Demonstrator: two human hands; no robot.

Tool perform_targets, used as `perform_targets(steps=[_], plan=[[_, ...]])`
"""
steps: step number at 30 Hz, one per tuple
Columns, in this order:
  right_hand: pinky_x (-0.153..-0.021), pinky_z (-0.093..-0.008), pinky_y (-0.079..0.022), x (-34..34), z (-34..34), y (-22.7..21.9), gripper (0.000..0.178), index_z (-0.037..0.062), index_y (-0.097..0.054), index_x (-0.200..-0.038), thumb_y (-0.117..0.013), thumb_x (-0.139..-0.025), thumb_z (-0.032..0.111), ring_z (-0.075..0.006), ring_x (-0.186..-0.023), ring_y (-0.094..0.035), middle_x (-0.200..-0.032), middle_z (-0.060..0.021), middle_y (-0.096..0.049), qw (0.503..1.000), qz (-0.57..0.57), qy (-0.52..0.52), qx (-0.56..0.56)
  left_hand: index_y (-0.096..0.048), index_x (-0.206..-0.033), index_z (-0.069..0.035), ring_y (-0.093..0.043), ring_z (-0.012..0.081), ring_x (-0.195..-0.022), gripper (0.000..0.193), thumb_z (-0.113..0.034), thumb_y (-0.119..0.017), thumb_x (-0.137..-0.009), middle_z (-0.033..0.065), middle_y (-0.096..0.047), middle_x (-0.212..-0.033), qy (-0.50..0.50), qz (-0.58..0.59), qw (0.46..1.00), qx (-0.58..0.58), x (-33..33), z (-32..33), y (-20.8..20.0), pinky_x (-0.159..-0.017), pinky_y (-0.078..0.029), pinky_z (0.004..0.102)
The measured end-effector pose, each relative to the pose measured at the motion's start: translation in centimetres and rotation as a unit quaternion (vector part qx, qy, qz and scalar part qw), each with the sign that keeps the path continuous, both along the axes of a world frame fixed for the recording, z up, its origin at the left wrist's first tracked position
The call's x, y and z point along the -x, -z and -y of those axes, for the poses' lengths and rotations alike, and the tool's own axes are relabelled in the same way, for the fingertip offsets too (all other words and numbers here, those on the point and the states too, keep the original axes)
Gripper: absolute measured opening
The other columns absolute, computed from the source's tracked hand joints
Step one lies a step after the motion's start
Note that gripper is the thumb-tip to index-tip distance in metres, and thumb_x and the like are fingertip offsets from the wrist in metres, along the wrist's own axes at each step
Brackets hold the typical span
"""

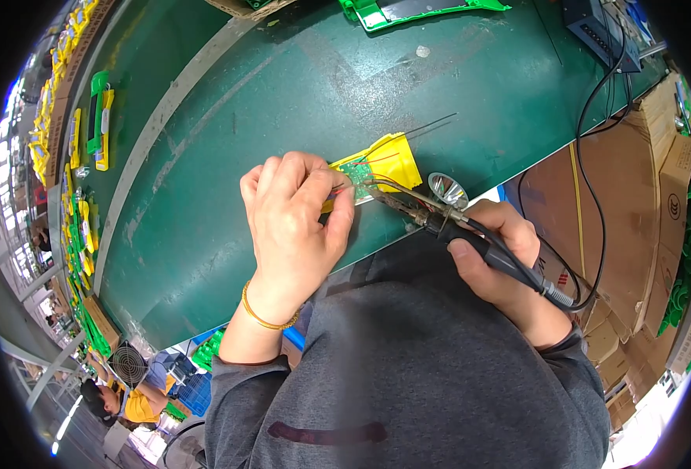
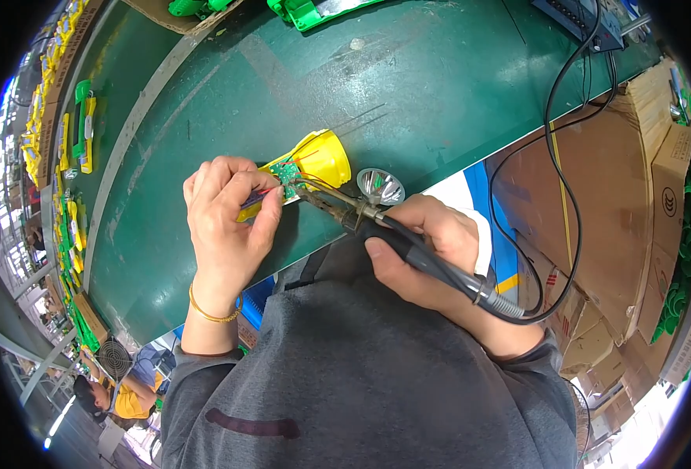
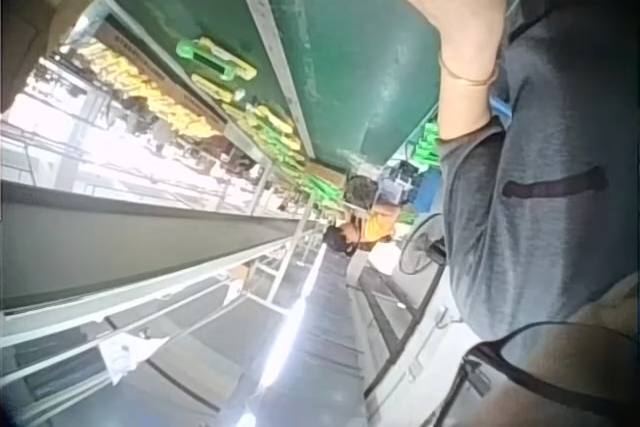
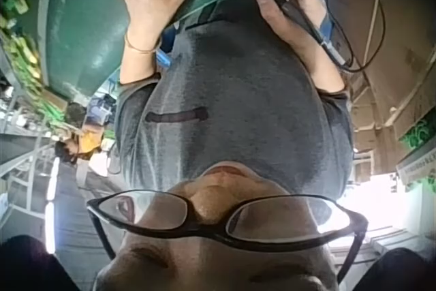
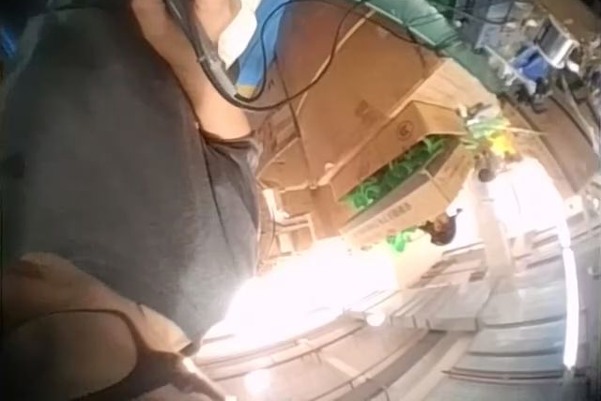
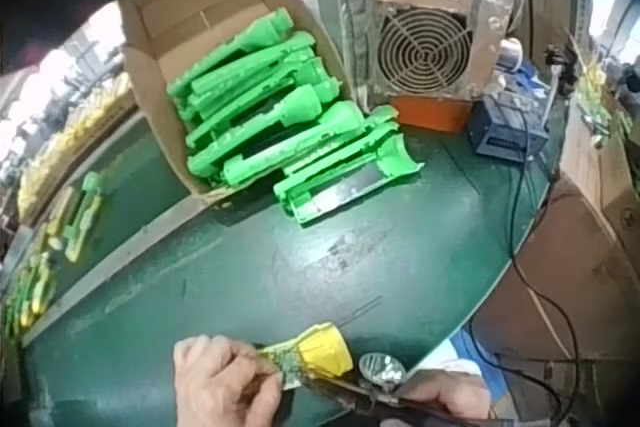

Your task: Assembling electronic components and soldering wires into plastic flashlight casings on a production line.

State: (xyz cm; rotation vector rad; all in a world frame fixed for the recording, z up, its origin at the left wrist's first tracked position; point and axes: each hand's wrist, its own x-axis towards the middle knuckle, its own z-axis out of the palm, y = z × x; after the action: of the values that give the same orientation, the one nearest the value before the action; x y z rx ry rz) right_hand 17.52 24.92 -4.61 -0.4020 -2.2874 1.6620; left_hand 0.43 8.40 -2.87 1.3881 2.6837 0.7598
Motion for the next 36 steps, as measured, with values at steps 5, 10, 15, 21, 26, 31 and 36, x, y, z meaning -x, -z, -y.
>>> perform_targets(steps=[5, 10, 15, 21, 26, 31, 36], plan=[[-0.068, -0.0269, -0.048, -1.3, -0.7, 0.4, 0.024, 0.001, -0.048, -0.095, -0.062, -0.085, 0.017, -0.0129, -0.072, -0.059, -0.085, -0.0113, -0.061, 0.993, 0.045, 0.025, 0.107, -0.061, -0.074, -0.008, -0.052, 0.0213, -0.077, 0.01, -0.007, -0.068, -0.068, 0.0032, -0.056, -0.082, 0.004, 0.006, 1.0, 0.011, 0.2, -0.4, -0.1, -0.078, -0.036, 0.0364], [-0.071, -0.031, -0.052, 1.1, -0.3, -0.3, 0.025, -0.0002, -0.048, -0.103, -0.056, -0.089, 0.019, -0.0147, -0.075, -0.06, -0.088, -0.0112, -0.059, 0.974, 0.009, 0.07, 0.216, -0.06, -0.077, -0.007, -0.052, 0.0226, -0.079, 0.011, -0.007, -0.068, -0.069, 0.0043, -0.057, -0.083, 0.011, 0.018, 0.999, 0.024, 0.3, -0.8, -0.3, -0.08, -0.036, 0.0372], [-0.086, -0.038, -0.053, 7.8, 1.3, -1.2, 0.025, -0.0003, -0.047, -0.108, -0.053, -0.093, 0.018, -0.0164, -0.084, -0.061, -0.096, -0.0105, -0.057, 0.898, -0.072, 0.103, 0.421, -0.06, -0.078, -0.006, -0.053, 0.0242, -0.08, 0.012, -0.007, -0.068, -0.069, 0.0054, -0.057, -0.085, 0.012, 0.028, 0.999, 0.03, 0.1, -1.2, -0.5, -0.081, -0.037, 0.0379], [-0.091, -0.0356, -0.05, 9.5, 1.7, -0.5, 0.029, -0.0018, -0.048, -0.108, -0.056, -0.093, 0.021, -0.0157, -0.09, -0.061, -0.098, -0.0099, -0.056, 0.904, -0.063, 0.091, 0.413, -0.063, -0.085, -0.005, -0.055, 0.026, -0.085, 0.014, -0.008, -0.068, -0.073, 0.0077, -0.059, -0.09, 0.001, 0.064, 0.998, 0.013, 0.3, -1.0, -1.8, -0.08, -0.039, 0.0365], [-0.088, -0.0299, -0.049, 9.1, 1.3, -0.5, 0.025, -0.0015, -0.048, -0.108, -0.056, -0.093, 0.018, -0.0154, -0.092, -0.061, -0.097, -0.0108, -0.059, 0.913, -0.051, 0.066, 0.399, -0.065, -0.09, -0.004, -0.055, 0.0241, -0.079, 0.018, 0.002, -0.066, -0.073, 0.0077, -0.06, -0.088, 0.021, -0.003, 1.0, 0.016, -0.2, 0.8, -3.2, -0.069, -0.043, 0.0332], [-0.087, -0.028, -0.049, 8.8, 1.0, -0.4, 0.025, -0.0012, -0.048, -0.108, -0.056, -0.093, 0.017, -0.0145, -0.093, -0.06, -0.097, -0.0101, -0.06, 0.921, -0.048, 0.064, 0.381, -0.064, -0.091, -0.002, -0.059, 0.0256, -0.07, 0.022, 0.003, -0.069, -0.07, 0.0099, -0.06, -0.079, 0.016, 0.057, 0.998, 0.035, -0.7, 0.6, -4.7, -0.061, -0.048, 0.0335], [-0.086, -0.0268, -0.048, 8.5, 1.0, -0.5, 0.024, -0.0006, -0.048, -0.108, -0.055, -0.094, 0.017, -0.0133, -0.093, -0.059, -0.098, -0.0086, -0.06, 0.92, -0.042, 0.075, 0.383, -0.065, -0.089, -0.003, -0.062, 0.026, -0.069, 0.017, 0.003, -0.065, -0.073, 0.0089, -0.061, -0.078, 0.086, 0.162, 0.982, -0.041, 0.5, -1.1, -2.5, -0.063, -0.051, 0.0328]])
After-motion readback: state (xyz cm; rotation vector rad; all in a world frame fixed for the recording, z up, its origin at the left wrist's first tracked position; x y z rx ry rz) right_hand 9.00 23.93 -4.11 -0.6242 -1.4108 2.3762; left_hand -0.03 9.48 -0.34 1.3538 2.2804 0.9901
